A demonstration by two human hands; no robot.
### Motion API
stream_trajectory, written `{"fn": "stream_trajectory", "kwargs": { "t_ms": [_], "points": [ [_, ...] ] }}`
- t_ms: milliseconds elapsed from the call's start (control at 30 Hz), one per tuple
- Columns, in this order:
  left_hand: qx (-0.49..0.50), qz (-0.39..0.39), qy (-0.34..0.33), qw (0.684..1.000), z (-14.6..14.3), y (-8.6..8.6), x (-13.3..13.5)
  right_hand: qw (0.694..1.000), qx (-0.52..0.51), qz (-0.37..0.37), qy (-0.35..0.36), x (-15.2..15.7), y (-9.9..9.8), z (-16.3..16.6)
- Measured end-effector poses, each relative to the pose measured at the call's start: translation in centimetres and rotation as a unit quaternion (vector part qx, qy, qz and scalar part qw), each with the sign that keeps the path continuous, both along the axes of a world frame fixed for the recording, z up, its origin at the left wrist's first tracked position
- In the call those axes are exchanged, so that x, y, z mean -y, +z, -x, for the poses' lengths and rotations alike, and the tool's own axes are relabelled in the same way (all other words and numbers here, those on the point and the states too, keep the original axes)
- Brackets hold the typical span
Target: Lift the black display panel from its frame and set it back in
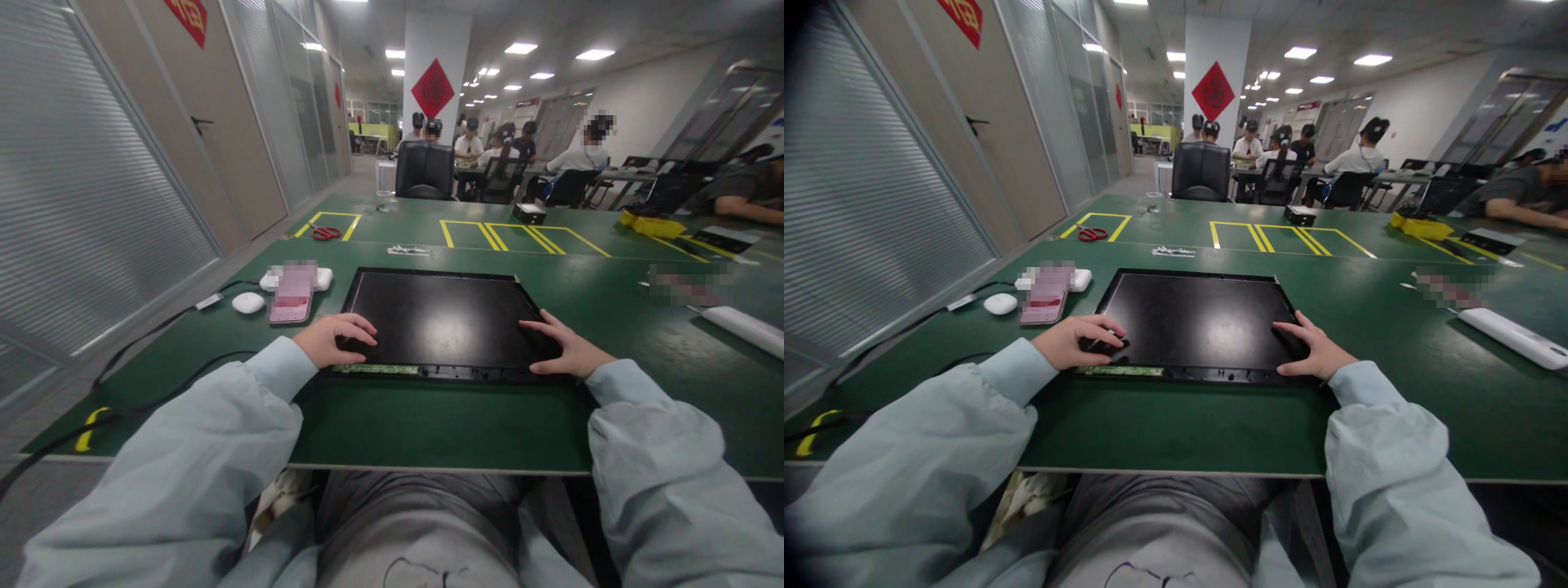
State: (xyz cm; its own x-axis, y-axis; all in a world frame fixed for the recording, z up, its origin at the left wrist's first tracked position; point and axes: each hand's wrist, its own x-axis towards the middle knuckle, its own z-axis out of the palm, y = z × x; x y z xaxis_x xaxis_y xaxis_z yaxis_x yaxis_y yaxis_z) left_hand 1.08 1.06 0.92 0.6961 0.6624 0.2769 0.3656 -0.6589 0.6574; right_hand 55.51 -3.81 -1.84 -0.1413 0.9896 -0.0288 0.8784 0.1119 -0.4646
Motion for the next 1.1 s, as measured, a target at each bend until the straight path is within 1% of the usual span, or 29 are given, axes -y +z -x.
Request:
{"fn": "stream_trajectory", "kwargs": {
  "t_ms": [233,333,400,467,567,667,933,1033,1100],
  "points": [
    [0.008,-0.007,-0.005,1.0,-0.1,0.0,0.0,1.0,0.006,0.002,-0.007,0.0,0.0,0.0],
    [0.013,0.0,-0.002,1.0,-0.1,-0.1,0.0,1.0,-0.006,-0.017,-0.011,-0.1,-0.3,0.1],
    [0.013,-0.002,0.002,1.0,0.0,-0.1,0.0,0.998,-0.031,-0.042,-0.037,-0.3,-0.6,0.1],
    [0.008,-0.007,0.013,1.0,0.0,-0.1,0.1,0.993,-0.061,-0.07,-0.079,-0.7,-1.0,0.1],
    [-0.004,-0.024,0.047,0.999,0.1,0.0,0.3,0.984,-0.081,-0.087,-0.134,-1.3,-1.6,-0.2],
    [-0.017,-0.044,0.086,0.995,0.1,0.0,0.5,0.981,-0.062,-0.085,-0.164,-1.6,-1.9,-0.6],
    [-0.056,-0.075,0.178,0.979,0.4,-1.4,-0.3,0.983,-0.005,-0.058,-0.173,-1.7,-1.7,0.1],
    [-0.061,-0.071,0.232,0.968,0.5,-1.9,-0.7,0.981,-0.017,-0.042,-0.188,-2.0,-1.7,0.1],
    [-0.074,-0.06,0.25,0.963,0.6,-2.0,-0.9,0.978,-0.045,-0.037,-0.199,-2.1,-1.7,-0.3]
  ]
}}
